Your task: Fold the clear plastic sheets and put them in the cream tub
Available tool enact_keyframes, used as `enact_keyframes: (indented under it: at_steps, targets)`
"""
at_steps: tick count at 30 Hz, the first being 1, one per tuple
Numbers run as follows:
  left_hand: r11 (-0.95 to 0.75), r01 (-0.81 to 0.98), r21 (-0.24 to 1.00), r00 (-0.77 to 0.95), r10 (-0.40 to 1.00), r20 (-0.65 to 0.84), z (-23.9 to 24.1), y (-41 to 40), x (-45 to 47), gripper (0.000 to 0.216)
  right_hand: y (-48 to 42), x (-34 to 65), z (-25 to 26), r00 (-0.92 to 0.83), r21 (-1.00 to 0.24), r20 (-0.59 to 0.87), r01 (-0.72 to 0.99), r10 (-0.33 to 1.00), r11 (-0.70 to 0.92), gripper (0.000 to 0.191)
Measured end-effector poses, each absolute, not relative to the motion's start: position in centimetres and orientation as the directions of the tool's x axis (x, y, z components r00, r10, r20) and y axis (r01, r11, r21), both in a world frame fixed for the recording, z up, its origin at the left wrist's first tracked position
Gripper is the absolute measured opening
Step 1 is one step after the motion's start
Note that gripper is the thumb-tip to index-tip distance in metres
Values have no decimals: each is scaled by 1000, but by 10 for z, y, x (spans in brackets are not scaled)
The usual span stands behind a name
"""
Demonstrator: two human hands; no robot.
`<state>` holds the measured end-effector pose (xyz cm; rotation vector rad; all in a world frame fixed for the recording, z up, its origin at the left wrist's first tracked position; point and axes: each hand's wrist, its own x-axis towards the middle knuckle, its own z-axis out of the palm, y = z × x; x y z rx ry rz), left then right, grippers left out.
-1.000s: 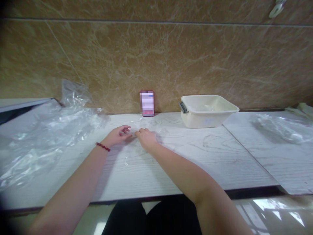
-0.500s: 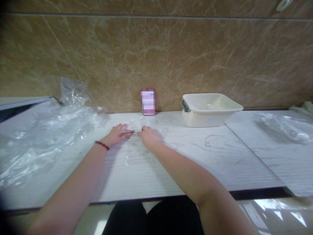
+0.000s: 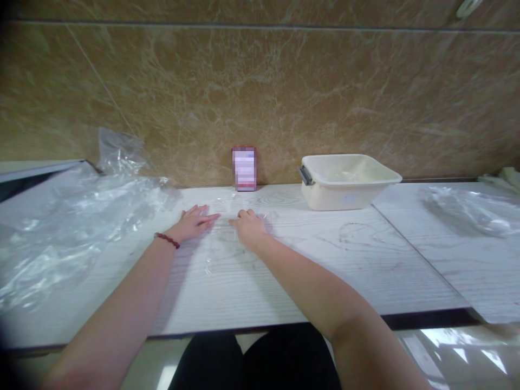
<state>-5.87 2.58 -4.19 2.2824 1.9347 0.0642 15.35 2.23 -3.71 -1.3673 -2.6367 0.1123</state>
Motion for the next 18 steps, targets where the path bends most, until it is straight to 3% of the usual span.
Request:
enact_keyframes:
  at_steps: [5, 10, 18]
  targets:
    - [-231, 963, 136, 239, 970, -42, -42, 25, -53, 44, 23, 154, -38, -562, -151, 101, 807, 821, 571, 46]
    - [-152, 978, 140, 171, 975, -139, -42, 24, -55, 52, 27, 158, -38, -545, -139, 103, 820, 832, 555, 46]
    - [-134, 980, 149, 159, 972, -173, -40, 23, -55, 58, 28, 168, -33, -467, -126, 87, 871, 880, 474, 43]
